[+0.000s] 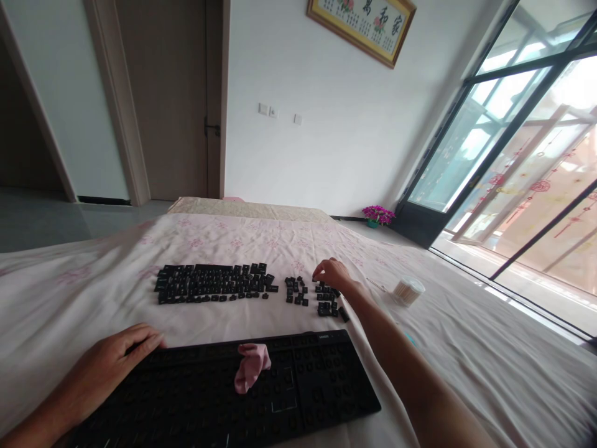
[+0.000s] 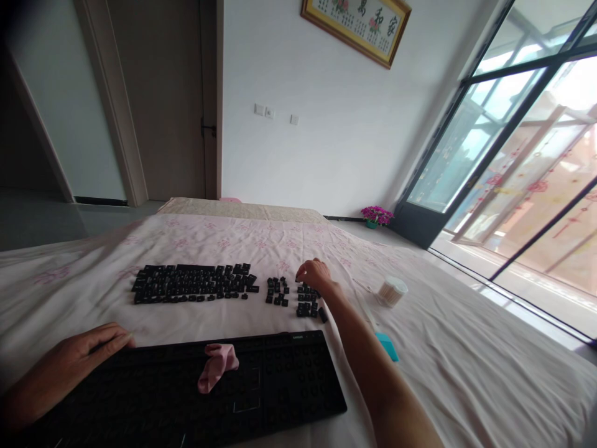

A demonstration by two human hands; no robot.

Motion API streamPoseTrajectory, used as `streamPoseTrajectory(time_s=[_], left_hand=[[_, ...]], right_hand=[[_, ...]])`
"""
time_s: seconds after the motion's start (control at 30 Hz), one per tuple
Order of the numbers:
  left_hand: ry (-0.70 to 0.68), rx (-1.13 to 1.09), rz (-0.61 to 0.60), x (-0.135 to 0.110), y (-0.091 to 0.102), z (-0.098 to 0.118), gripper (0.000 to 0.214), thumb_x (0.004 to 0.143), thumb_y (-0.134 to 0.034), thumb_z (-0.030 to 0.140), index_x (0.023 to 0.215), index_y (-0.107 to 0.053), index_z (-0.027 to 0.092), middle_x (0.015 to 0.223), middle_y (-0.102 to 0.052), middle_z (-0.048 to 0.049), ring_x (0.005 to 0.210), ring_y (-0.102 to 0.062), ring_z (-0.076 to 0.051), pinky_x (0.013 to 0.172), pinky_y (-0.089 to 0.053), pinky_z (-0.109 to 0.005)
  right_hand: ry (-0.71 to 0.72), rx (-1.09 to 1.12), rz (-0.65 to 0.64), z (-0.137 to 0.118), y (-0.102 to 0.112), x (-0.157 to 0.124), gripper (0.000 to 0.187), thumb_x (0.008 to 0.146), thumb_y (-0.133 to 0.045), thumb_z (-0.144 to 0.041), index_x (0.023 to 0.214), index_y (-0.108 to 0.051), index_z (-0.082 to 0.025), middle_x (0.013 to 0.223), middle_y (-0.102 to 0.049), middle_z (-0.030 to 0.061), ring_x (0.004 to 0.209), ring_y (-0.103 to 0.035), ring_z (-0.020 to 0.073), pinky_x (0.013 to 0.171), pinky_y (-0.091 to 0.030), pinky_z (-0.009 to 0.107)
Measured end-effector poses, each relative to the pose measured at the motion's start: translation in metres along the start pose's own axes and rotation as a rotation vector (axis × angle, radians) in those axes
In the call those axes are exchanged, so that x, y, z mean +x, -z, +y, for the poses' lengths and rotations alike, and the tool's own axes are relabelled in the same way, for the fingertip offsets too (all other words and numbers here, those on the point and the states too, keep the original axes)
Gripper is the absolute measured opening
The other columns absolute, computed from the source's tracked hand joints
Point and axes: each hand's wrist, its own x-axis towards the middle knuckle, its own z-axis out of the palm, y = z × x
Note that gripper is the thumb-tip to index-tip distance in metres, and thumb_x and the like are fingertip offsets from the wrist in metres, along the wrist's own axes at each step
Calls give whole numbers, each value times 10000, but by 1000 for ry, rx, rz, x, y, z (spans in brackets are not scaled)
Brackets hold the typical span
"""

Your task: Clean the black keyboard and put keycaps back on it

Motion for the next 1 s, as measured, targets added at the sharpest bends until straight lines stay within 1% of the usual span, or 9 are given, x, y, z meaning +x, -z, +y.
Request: streamPoseTrajectory(time_s=[0.13, 0.27, 0.37, 0.47, 0.57, 0.67, 0.73, 0.83, 1.0], left_hand=[[2, -6, -4, 0, 0, 0, 398, 859, -420, 576, 820, -658, 260, 830, -702, 47, 860, -626, -192, 739, -461, -199], [2, -14, -7, -2, 1, 4, 409, 866, -409, 573, 807, -653, 250, 819, -697, 39, 854, -624, -191, 715, -459, -196], [-3, -11, -10, -2, 2, 5, 422, 868, -401, 571, 800, -655, 242, 821, -695, 30, 849, -622, -193, 704, -459, -201], [-12, -3, -8, 0, 1, 2, 415, 870, -404, 562, 814, -660, 239, 838, -694, 24, 855, -618, -191, 714, -456, -202], [-12, 26, -21, 2, 0, -1, 416, 879, -399, 562, 847, -653, 234, 854, -688, 21, 862, -615, -180, 737, -445, -192], [-8, 37, -14, 2, -1, -2, 426, 885, -388, 571, 839, -640, 231, 832, -679, 26, 853, -611, -168, 752, -431, -180], [-7, 33, -11, 1, -1, -2, 422, 884, -394, 573, 826, -634, 230, 819, -675, 30, 848, -610, -165, 755, -425, -175], [-9, 25, -15, 1, -2, -2, 384, 884, -416, 547, 827, -626, 232, 818, -672, 37, 842, -610, -161, 749, -418, -169], [-3, 20, -11, 2, -3, -6, 346, 885, -430, 515, 820, -617, 232, 807, -665, 41, 830, -611, -158, 740, -415, -166]], right_hand=[[-22, 1, 28, 0, -3, 12, 180, 733, -687, -322, 889, -772, -294, 846, -723, 18, 1024, -560, 198, 816, -407, 256], [-31, 6, 14, -1, -9, 19, 175, 709, -710, -309, 868, -776, -282, 835, -725, 20, 998, -573, 200, 794, -410, 253], [-38, 17, 5, 3, -9, 18, 222, 744, -682, -344, 946, -763, -299, 874, -727, 13, 981, -586, 190, 776, -413, 245], [-48, 20, 0, 10, -4, 14, 260, 793, -625, -403, 1009, -743, -319, 941, -724, 5, 958, -598, 180, 764, -417, 245], [-40, 3, -20, 16, 1, 7, 230, 758, -653, -427, 923, -766, -314, 885, -726, 14, 981, -590, 201, 801, -409, 262], [-20, -18, -40, 20, 2, 2, 178, 674, -726, -394, 826, -777, -318, 826, -723, 15, 1026, -564, 224, 860, -386, 282], [-14, -25, -46, 20, 1, 0, 157, 644, -747, -367, 789, -778, -316, 820, -721, 13, 1026, -558, 224, 868, -377, 283], [-19, -24, -28, 21, -4, 4, 151, 666, -731, -353, 808, -775, -323, 829, -722, 8, 1030, -553, 215, 854, -375, 276], [-48, -18, 12, 23, -12, 15, 177, 721, -695, -387, 867, -770, -322, 852, -725, 10, 1057, -545, 215, 849, -375, 275]])
